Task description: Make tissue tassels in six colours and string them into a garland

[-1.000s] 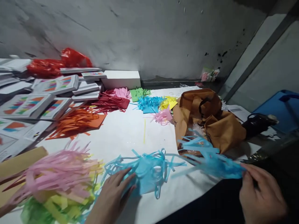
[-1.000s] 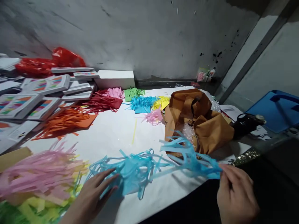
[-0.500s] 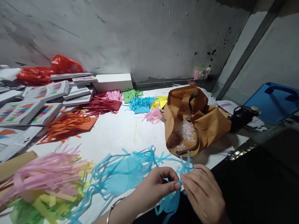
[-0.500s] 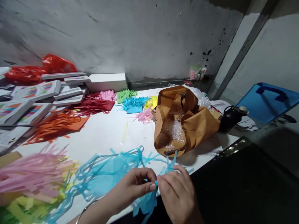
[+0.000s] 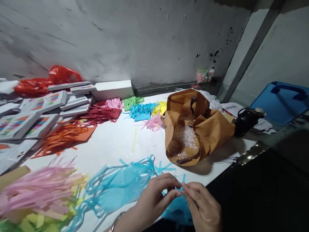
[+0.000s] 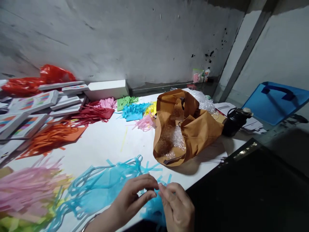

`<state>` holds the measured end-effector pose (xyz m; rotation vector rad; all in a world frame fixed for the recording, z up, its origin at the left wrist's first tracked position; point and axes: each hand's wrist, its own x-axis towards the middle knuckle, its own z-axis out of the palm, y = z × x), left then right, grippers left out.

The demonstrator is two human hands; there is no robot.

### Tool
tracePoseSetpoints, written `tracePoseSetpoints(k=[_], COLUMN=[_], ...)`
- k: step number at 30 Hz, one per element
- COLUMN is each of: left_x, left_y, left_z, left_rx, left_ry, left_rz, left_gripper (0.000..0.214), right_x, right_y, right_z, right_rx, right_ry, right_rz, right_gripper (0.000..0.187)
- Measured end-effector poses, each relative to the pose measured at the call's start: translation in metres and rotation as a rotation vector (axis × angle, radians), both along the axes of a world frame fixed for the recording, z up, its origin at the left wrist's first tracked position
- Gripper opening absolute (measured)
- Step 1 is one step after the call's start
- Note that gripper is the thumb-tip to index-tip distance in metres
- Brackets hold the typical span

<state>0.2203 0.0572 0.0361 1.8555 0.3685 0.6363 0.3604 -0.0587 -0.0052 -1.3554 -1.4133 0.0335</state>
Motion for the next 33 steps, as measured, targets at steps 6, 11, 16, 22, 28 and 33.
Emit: tracePoseSetpoints(k=[6,11,16,22,28,33], left_x=[0.008,0.034,0.089,0.132,0.125,0.078], left_y=[0.001,0.016,0.081,0.109,0.104,0.070], left_z=[0.005,0.003,-0.023,-0.058,-0.041,-0.012], left_rx=[0.204,0.330,0.447,0.447,0.315,0.003], left_ry=[0.111,0.252,0.479,0.683,0.581,0.387], left_rz=[0.000,0.050,0.155,0.164,0.141,0.128], left_gripper=[0.020,0.022,0.022,0.027,0.014,0.028], right_x=[0.002,0.003,0.002,0.002,0.003,0.002], right_y=[0.008,0.009,0.004,0.003,-0.004,-0.001], right_z=[-0.008,-0.022,-0.039,-0.045,-0.050,-0.032], right_rx=[-0.057,-0.272,-0.381,-0.350,-0.356,-0.280], right_ry=[-0.016,0.238,0.382,0.387,0.365,0.356], right_rz=[-0.101,-0.143,-0.190,-0.189,-0.227,-0.214], right_gripper=[0.021,0.033,0.038,0.037,0.038,0.030])
